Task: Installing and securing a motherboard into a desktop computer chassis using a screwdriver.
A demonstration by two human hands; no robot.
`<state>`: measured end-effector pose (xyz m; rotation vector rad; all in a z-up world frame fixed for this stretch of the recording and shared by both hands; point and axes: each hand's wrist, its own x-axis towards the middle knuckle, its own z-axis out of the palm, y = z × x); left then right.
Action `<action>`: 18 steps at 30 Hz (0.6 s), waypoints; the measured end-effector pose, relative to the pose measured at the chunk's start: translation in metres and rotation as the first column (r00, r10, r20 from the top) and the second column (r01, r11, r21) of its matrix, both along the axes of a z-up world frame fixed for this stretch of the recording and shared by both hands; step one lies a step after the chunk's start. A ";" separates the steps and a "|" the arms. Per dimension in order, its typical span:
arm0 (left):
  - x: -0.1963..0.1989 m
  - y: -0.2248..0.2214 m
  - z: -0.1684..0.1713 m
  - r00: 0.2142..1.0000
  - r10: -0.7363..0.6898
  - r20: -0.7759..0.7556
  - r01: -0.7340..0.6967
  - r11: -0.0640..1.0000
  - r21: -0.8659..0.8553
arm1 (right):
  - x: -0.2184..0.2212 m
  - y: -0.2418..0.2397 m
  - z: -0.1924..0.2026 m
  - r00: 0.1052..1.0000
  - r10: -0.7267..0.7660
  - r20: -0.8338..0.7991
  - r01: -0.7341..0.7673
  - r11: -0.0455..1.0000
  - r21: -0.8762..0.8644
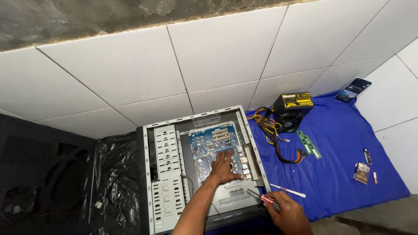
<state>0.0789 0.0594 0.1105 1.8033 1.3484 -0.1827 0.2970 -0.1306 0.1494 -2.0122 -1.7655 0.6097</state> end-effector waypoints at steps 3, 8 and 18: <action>-0.014 0.006 0.023 0.863 0.483 0.147 -0.485 0.874 -0.024 | 0.001 0.001 -0.010 1.000 -0.008 0.008 0.008 0.999 -0.042; -0.055 0.012 -0.076 0.517 0.853 -0.064 -0.847 0.521 0.106 | -0.009 0.014 -0.007 1.000 -0.013 0.008 0.013 0.998 0.069; -0.076 -0.015 -0.154 0.416 0.889 0.190 -0.907 0.420 0.019 | -0.078 0.097 0.061 0.881 -0.311 -0.355 0.058 0.817 -0.573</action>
